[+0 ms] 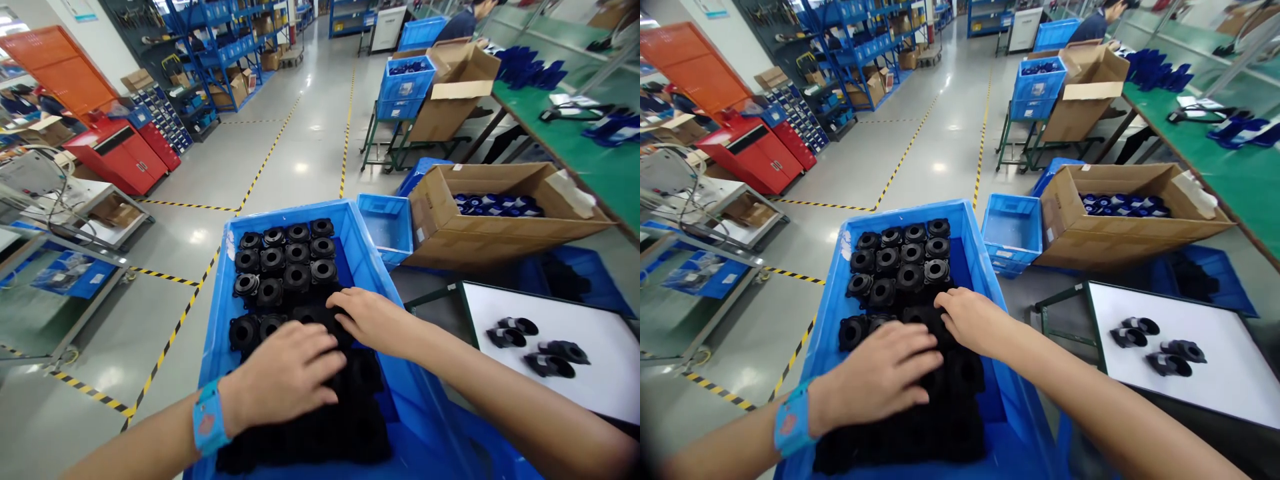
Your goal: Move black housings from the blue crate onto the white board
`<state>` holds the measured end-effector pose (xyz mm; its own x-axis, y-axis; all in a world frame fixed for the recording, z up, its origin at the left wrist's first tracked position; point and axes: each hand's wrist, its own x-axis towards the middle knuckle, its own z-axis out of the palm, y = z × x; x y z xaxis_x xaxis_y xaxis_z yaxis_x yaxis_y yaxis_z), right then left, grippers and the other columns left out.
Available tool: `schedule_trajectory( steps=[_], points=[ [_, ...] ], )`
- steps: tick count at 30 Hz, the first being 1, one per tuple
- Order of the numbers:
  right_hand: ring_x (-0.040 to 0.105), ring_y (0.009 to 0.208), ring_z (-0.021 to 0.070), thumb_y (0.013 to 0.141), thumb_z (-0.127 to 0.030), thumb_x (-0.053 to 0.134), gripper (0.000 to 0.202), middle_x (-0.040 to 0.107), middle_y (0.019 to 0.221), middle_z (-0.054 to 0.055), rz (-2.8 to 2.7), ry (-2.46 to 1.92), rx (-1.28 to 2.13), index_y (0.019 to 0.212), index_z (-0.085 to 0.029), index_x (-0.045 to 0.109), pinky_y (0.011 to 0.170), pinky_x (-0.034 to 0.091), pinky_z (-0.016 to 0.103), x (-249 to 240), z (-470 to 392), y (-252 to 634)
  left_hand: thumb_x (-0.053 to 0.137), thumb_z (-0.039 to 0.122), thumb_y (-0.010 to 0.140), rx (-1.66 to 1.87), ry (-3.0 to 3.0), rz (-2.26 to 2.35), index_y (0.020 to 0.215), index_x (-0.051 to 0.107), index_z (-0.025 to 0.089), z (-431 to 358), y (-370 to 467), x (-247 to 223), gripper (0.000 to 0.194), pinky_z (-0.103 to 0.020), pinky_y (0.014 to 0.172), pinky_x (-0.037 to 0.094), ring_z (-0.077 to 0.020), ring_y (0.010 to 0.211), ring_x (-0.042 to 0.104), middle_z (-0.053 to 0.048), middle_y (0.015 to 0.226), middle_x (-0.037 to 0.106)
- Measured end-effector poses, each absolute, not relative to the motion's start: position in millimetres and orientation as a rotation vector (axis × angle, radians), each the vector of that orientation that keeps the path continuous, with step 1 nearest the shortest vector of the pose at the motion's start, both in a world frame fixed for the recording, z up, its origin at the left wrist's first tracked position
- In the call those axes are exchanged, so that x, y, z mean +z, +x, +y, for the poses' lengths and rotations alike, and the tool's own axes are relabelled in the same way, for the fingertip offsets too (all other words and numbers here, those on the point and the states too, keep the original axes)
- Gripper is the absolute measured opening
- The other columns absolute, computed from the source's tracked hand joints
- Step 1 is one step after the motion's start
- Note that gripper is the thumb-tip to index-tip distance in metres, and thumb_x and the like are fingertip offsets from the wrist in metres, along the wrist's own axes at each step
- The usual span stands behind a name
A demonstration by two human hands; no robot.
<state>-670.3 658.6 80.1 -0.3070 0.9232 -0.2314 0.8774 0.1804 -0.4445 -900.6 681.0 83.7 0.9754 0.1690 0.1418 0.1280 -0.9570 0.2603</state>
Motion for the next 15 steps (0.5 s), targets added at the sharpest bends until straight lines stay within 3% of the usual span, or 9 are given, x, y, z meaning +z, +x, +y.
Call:
schedule_trajectory(
  steps=[3, 7, 10, 15],
  points=[
    [0.065, 0.103, 0.0229, 0.095, -0.007, 0.038, 0.035, 0.067, 0.109, 0.010, -2.284, -1.812, 0.806, 0.119, -0.016, 0.061, 0.093, 0.049, 0.038, 80.0, 657.2, -669.5, 0.040, 0.038, 0.103, 0.156, 2.878, -0.192, 0.135, 0.056, 0.018, 655.1, -875.8, 75.3, 0.041, -0.037, 0.114, 0.035, -0.0242, 0.136, 0.047, -0.007, 0.140, 0.060],
    [0.063, 0.111, 0.0251, 0.093, -0.009, 0.037, 0.039, 0.065, 0.120, 0.012, -2.124, -1.754, 0.801, 0.124, -0.016, 0.060, 0.100, 0.049, 0.044, 83.4, 653.3, -667.4, 0.045, 0.064, 0.096, 0.036, 2.762, -0.184, 0.150, 0.040, 0.015, 653.6, -858.8, 59.3, 0.074, -0.043, 0.127, 0.015, -0.0271, 0.151, 0.027, -0.009, 0.157, 0.041],
    [0.047, 0.135, 0.0214, 0.098, -0.021, 0.037, 0.039, 0.052, 0.144, 0.009, -1.819, -1.601, 0.816, 0.132, -0.022, 0.055, 0.116, 0.038, 0.044, 94.1, 639.5, -663.9, 0.047, 0.070, 0.092, -0.055, 2.660, -0.094, 0.158, 0.023, 0.018, 666.2, -874.2, 54.9, 0.088, -0.047, 0.128, 0.006, -0.0259, 0.155, 0.014, -0.008, 0.164, 0.026],
    [0.021, 0.152, 0.0197, 0.096, -0.048, 0.046, 0.060, 0.029, 0.163, 0.001, -0.958, -1.595, 1.231, 0.152, -0.031, 0.034, 0.124, 0.023, 0.047, 95.8, 603.3, -673.9, 0.050, 0.077, 0.086, -0.136, 2.638, 0.075, 0.161, 0.009, 0.023, 671.8, -896.7, 52.7, 0.102, -0.056, 0.126, 0.013, -0.0331, 0.154, 0.015, -0.010, 0.166, 0.014]
  ],
)
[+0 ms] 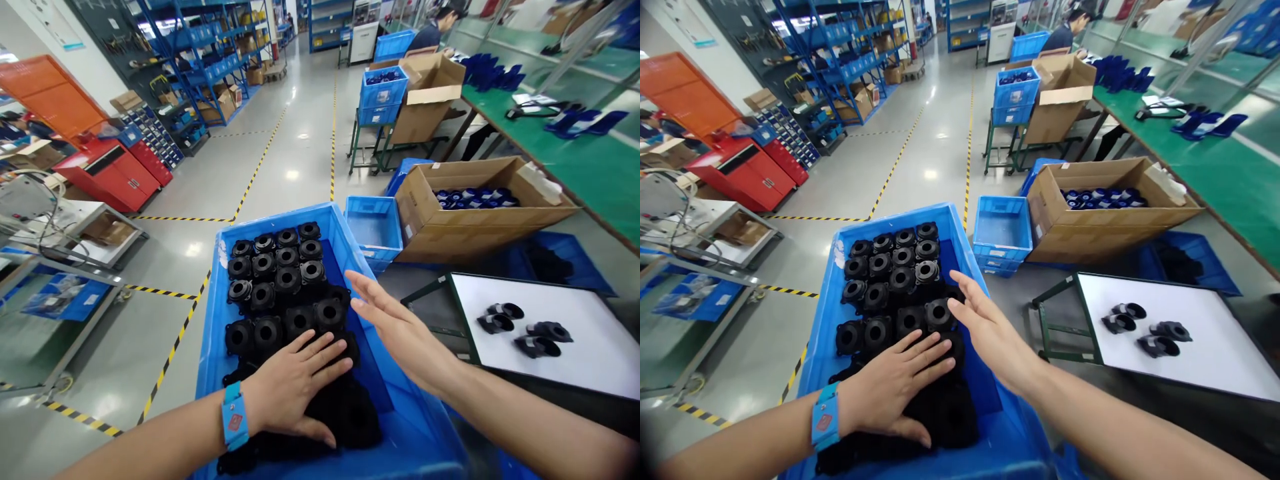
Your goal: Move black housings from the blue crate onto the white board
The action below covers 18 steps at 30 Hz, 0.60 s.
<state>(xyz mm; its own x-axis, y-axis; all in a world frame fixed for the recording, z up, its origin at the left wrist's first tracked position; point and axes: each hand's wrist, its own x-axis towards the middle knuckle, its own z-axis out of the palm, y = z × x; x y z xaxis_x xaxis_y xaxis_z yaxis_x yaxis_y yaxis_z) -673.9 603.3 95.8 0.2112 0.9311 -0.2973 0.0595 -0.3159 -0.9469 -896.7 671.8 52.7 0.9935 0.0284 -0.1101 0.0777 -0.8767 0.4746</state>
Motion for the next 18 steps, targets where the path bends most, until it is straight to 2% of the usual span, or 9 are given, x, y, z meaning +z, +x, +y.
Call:
schedule_trajectory(
  steps=[3, 5, 8, 11, 14, 16, 18],
  points=[
    [0.015, 0.153, 0.0215, 0.094, -0.060, 0.044, 0.074, 0.020, 0.166, 0.002, -0.677, -1.757, 1.335, 0.157, -0.027, 0.026, 0.125, 0.020, 0.048, 77.0, 590.0, -687.7, 0.045, 0.081, 0.084, -0.116, 2.671, 0.165, 0.161, 0.005, 0.020, 665.6, -894.7, 50.5, 0.106, -0.060, 0.125, 0.013, -0.0354, 0.154, 0.013, -0.013, 0.166, 0.010],
    [0.016, 0.153, 0.0232, 0.094, -0.065, 0.039, 0.078, 0.019, 0.165, 0.005, -0.637, -1.855, 1.362, 0.158, -0.022, 0.026, 0.125, 0.019, 0.049, 63.1, 588.1, -694.6, 0.041, 0.078, 0.088, -0.118, 2.679, 0.093, 0.161, 0.007, 0.022, 662.1, -894.0, 50.6, 0.098, -0.059, 0.125, 0.015, -0.0342, 0.154, 0.013, -0.011, 0.166, 0.013],
    [0.018, 0.152, 0.0239, 0.098, -0.064, 0.031, 0.076, 0.021, 0.164, 0.009, -0.674, -1.932, 1.394, 0.158, -0.017, 0.026, 0.125, 0.020, 0.050, 50.9, 594.9, -699.4, 0.041, 0.072, 0.092, -0.113, 2.687, -0.012, 0.161, 0.010, 0.027, 660.9, -897.5, 51.4, 0.088, -0.058, 0.124, 0.017, -0.0333, 0.154, 0.015, -0.006, 0.166, 0.020],
    [0.026, 0.151, 0.0223, 0.102, -0.053, 0.030, 0.065, 0.027, 0.163, 0.011, -0.822, -1.971, 1.301, 0.157, -0.018, 0.027, 0.124, 0.024, 0.049, 50.5, 612.1, -696.8, 0.046, 0.074, 0.089, -0.087, 2.689, 0.021, 0.161, 0.010, 0.027, 662.8, -902.0, 50.5, 0.093, -0.061, 0.123, 0.018, -0.0361, 0.153, 0.013, -0.007, 0.165, 0.020],
    [0.028, 0.149, 0.0192, 0.098, -0.024, 0.041, 0.056, 0.033, 0.160, 0.012, -1.363, -1.949, 0.958, 0.153, -0.017, 0.032, 0.124, 0.024, 0.044, 56.1, 637.2, -688.5, 0.046, 0.074, 0.089, -0.089, 2.681, 0.037, 0.161, 0.009, 0.028, 663.9, -903.7, 49.1, 0.093, -0.062, 0.123, 0.018, -0.0363, 0.154, 0.012, -0.006, 0.166, 0.019],
    [0.032, 0.145, 0.0237, 0.091, -0.014, 0.051, 0.053, 0.039, 0.154, 0.015, -1.812, -1.897, 0.702, 0.144, -0.015, 0.046, 0.122, 0.028, 0.045, 61.5, 653.8, -683.3, 0.046, 0.074, 0.089, -0.079, 2.691, 0.032, 0.161, 0.010, 0.028, 663.8, -903.7, 48.7, 0.093, -0.062, 0.122, 0.019, -0.0361, 0.154, 0.012, -0.006, 0.166, 0.019],
    [0.043, 0.134, 0.0296, 0.088, -0.016, 0.062, 0.038, 0.047, 0.142, 0.016, -2.117, -1.899, 0.529, 0.126, -0.013, 0.061, 0.114, 0.039, 0.047, 67.7, 665.7, -680.9, 0.047, 0.074, 0.089, -0.051, 2.713, 0.026, 0.161, 0.011, 0.027, 663.6, -903.8, 48.5, 0.093, -0.061, 0.122, 0.021, -0.0359, 0.153, 0.014, -0.007, 0.165, 0.022]
  ],
)
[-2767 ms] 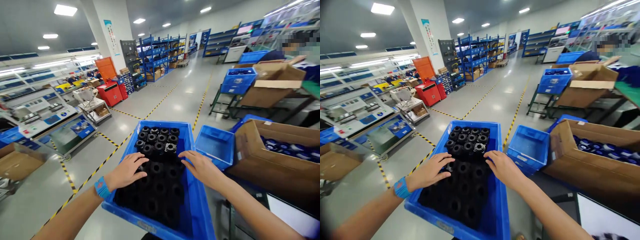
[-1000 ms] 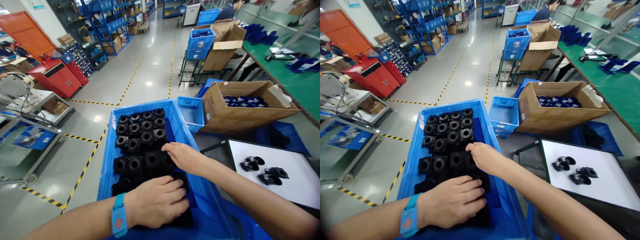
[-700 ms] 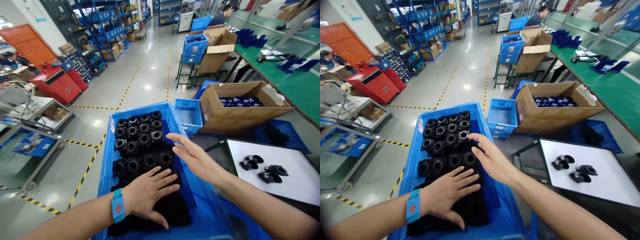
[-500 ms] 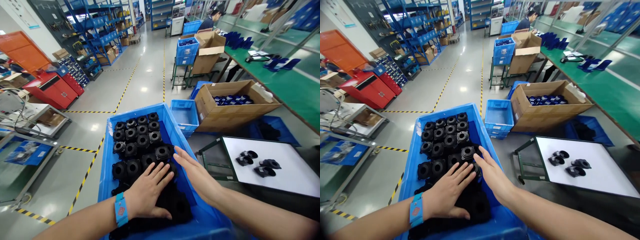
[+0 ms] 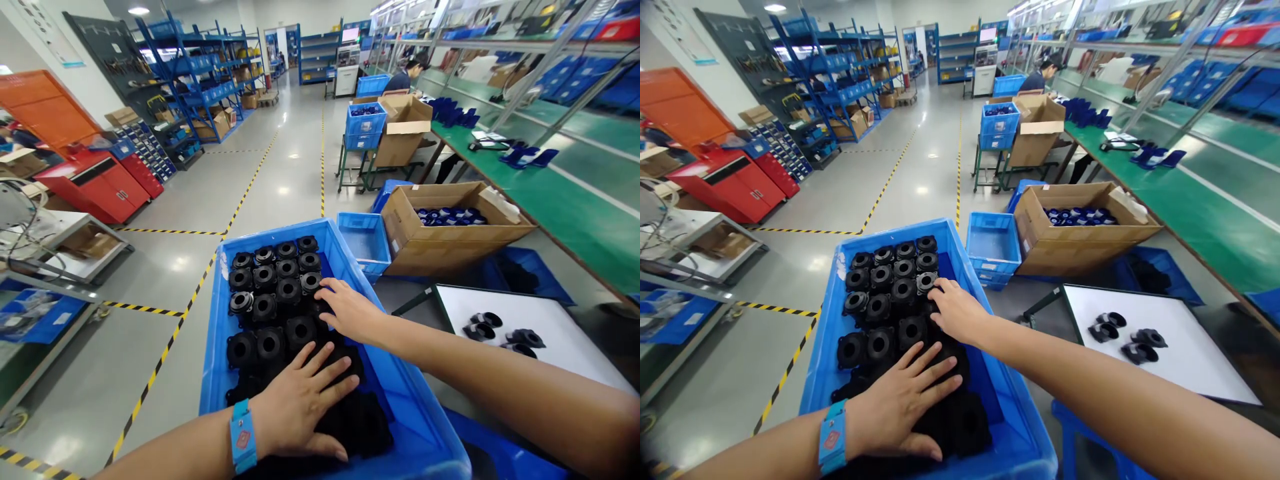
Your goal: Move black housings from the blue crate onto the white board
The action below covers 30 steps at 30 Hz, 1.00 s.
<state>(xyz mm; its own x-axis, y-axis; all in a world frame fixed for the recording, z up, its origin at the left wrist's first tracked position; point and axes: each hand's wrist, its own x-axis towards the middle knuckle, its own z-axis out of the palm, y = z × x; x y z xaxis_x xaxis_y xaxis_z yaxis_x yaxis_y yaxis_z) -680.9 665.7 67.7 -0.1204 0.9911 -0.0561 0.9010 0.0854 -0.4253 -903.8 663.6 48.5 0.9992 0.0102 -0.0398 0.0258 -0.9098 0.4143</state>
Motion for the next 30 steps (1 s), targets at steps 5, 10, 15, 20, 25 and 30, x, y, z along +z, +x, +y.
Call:
schedule_trajectory(
  steps=[5, 10, 15, 20, 25, 30],
  points=[
    [0.053, 0.110, 0.0294, 0.081, -0.020, 0.073, 0.022, 0.057, 0.114, 0.013, -2.384, -1.963, 0.384, 0.102, -0.014, 0.068, 0.093, 0.052, 0.043, 77.8, 661.1, -680.5, 0.047, 0.073, 0.089, -0.014, 2.744, 0.021, 0.161, 0.013, 0.027, 663.1, -905.8, 47.5, 0.092, -0.059, 0.123, 0.022, -0.0361, 0.153, 0.015, -0.007, 0.164, 0.025],
    [0.057, 0.104, 0.0247, 0.077, 0.000, 0.057, 0.030, 0.057, 0.116, 0.010, -2.586, -1.844, 0.487, 0.100, -0.017, 0.067, 0.082, 0.053, 0.035, 71.7, 637.2, -671.2, 0.044, 0.075, 0.089, 0.030, 2.752, 0.043, 0.161, 0.016, 0.023, 661.0, -903.4, 48.6, 0.093, -0.054, 0.124, 0.022, -0.0329, 0.153, 0.018, -0.009, 0.161, 0.034],
    [0.065, 0.094, 0.0169, 0.083, 0.000, 0.050, 0.034, 0.063, 0.113, 0.006, -2.384, -1.836, 0.774, 0.106, -0.018, 0.067, 0.082, 0.051, 0.028, 81.2, 645.1, -658.1, 0.046, 0.081, 0.083, 0.081, 2.751, 0.171, 0.158, 0.027, 0.030, 665.4, -891.2, 44.4, 0.093, -0.062, 0.122, 0.019, -0.0387, 0.154, 0.011, -0.014, 0.165, 0.020],
    [0.066, 0.098, 0.0273, 0.089, -0.004, 0.048, 0.027, 0.071, 0.098, 0.013, -2.770, -1.904, 0.111, 0.099, -0.012, 0.072, 0.099, 0.045, 0.043, 94.1, 673.2, -650.4, 0.047, 0.082, 0.082, 0.035, 2.694, 0.223, 0.159, 0.018, 0.036, 670.0, -888.2, 36.6, 0.094, -0.067, 0.120, 0.017, -0.0412, 0.153, 0.006, -0.013, 0.167, 0.005],
    [0.067, 0.102, 0.0295, 0.089, -0.010, 0.055, 0.023, 0.074, 0.096, 0.017, -2.982, -1.944, 0.028, 0.098, -0.012, 0.076, 0.105, 0.038, 0.045, 77.7, 696.4, -661.7, 0.046, 0.081, 0.083, -0.004, 2.663, 0.257, 0.159, 0.017, 0.037, 669.0, -889.3, 38.4, 0.092, -0.067, 0.121, 0.015, -0.0396, 0.153, 0.005, -0.013, 0.167, 0.000],
    [0.068, 0.102, 0.0286, 0.086, -0.015, 0.062, 0.019, 0.075, 0.095, 0.012, -3.035, -1.988, 0.165, 0.097, -0.020, 0.078, 0.099, 0.039, 0.044, 60.7, 710.8, -667.2, 0.045, 0.081, 0.084, -0.021, 2.666, 0.258, 0.159, 0.015, 0.038, 668.7, -888.7, 39.1, 0.092, -0.068, 0.121, 0.014, -0.0396, 0.153, 0.004, -0.011, 0.167, -0.001]
  ],
)
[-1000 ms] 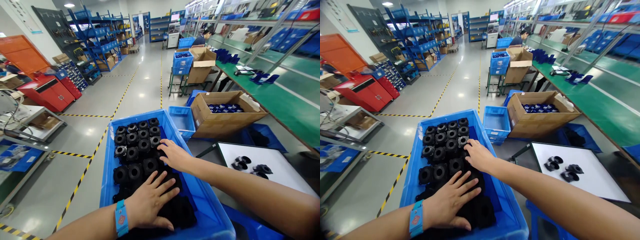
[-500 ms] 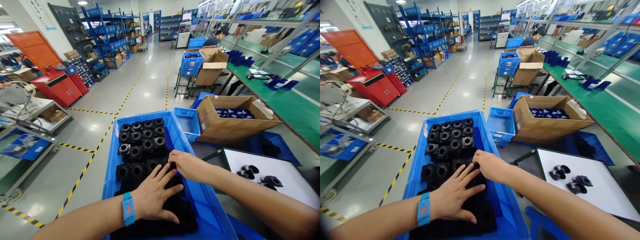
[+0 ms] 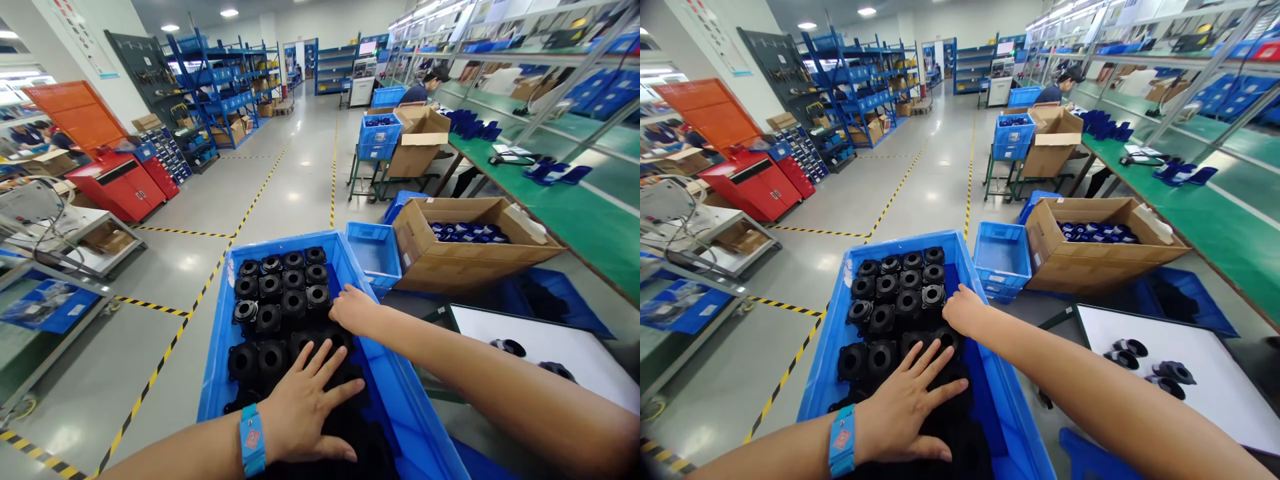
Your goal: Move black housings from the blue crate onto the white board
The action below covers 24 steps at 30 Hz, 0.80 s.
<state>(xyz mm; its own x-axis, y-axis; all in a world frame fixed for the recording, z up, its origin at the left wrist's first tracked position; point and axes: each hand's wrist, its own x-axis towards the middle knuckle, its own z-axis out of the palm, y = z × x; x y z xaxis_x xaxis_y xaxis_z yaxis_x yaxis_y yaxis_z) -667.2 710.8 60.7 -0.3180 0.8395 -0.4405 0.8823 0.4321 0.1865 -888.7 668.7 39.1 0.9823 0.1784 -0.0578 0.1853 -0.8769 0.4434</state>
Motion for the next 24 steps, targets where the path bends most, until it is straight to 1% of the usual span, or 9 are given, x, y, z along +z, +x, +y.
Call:
schedule_trajectory(
  steps=[2, 5, 8, 10, 16, 19, 24],
  points=[
    [0.066, 0.105, 0.0303, 0.085, -0.016, 0.065, 0.016, 0.075, 0.096, 0.014, 2.180, 1.430, -0.139, 0.093, -0.017, 0.079, 0.101, 0.037, 0.046, 56.3, 711.7, -666.9, 0.044, 0.081, 0.084, -0.013, 2.673, 0.260, 0.159, 0.015, 0.037, 668.4, -889.3, 38.6, 0.091, -0.067, 0.121, 0.014, -0.0393, 0.153, 0.004, -0.011, 0.167, -0.002],
    [0.063, 0.112, 0.0311, 0.089, -0.015, 0.060, 0.020, 0.074, 0.101, 0.017, 2.168, 1.417, -0.126, 0.097, -0.014, 0.078, 0.106, 0.034, 0.048, 53.4, 710.5, -667.9, 0.044, 0.080, 0.085, 0.005, 2.686, 0.254, 0.160, 0.015, 0.036, 667.8, -890.5, 37.9, 0.091, -0.066, 0.121, 0.014, -0.0388, 0.153, 0.005, -0.011, 0.167, 0.000],
    [0.063, 0.111, 0.0292, 0.092, -0.012, 0.053, 0.025, 0.074, 0.100, 0.017, 2.178, 1.394, -0.127, 0.099, -0.013, 0.077, 0.107, 0.033, 0.047, 56.7, 710.0, -669.6, 0.044, 0.079, 0.086, 0.023, 2.701, 0.245, 0.160, 0.014, 0.035, 667.2, -890.8, 37.1, 0.091, -0.066, 0.121, 0.016, -0.0385, 0.153, 0.004, -0.011, 0.167, 0.003],
    [0.063, 0.110, 0.0289, 0.091, -0.012, 0.053, 0.026, 0.074, 0.099, 0.016, 2.185, 1.370, -0.134, 0.098, -0.012, 0.077, 0.107, 0.032, 0.047, 61.2, 710.1, -669.4, 0.043, 0.080, 0.086, 0.027, 2.705, 0.242, 0.160, 0.013, 0.035, 667.0, -890.3, 36.5, 0.091, -0.067, 0.120, 0.017, -0.0386, 0.153, 0.005, -0.011, 0.167, 0.004],
    [0.060, 0.114, 0.0298, 0.086, -0.016, 0.064, 0.019, 0.072, 0.106, 0.016, 2.205, 1.284, -0.158, 0.101, -0.012, 0.076, 0.108, 0.031, 0.046, 70.2, 708.6, -664.8, 0.038, 0.081, 0.086, 0.004, 2.679, 0.246, 0.160, 0.013, 0.035, 667.6, -889.5, 36.7, 0.090, -0.067, 0.120, 0.016, -0.0375, 0.154, 0.002, -0.011, 0.167, 0.002],
    [0.060, 0.114, 0.0312, 0.079, -0.019, 0.073, 0.024, 0.072, 0.108, 0.017, 2.167, 1.272, -0.182, 0.102, -0.010, 0.075, 0.108, 0.031, 0.046, 69.0, 707.9, -665.7, 0.038, 0.081, 0.086, 0.002, 2.673, 0.253, 0.160, 0.013, 0.035, 667.8, -889.6, 38.1, 0.090, -0.067, 0.121, 0.016, -0.0375, 0.154, 0.001, -0.011, 0.167, 0.002],
    [0.064, 0.111, 0.0309, 0.084, -0.016, 0.067, 0.024, 0.072, 0.110, 0.018, 2.108, 1.293, -0.221, 0.106, -0.011, 0.074, 0.108, 0.033, 0.047, 60.9, 711.7, -668.9, 0.041, 0.081, 0.086, 0.021, 2.693, 0.242, 0.160, 0.014, 0.035, 668.3, -890.1, 39.2, 0.091, -0.066, 0.121, 0.017, -0.0385, 0.153, 0.003, -0.011, 0.167, 0.002]
  ],
)
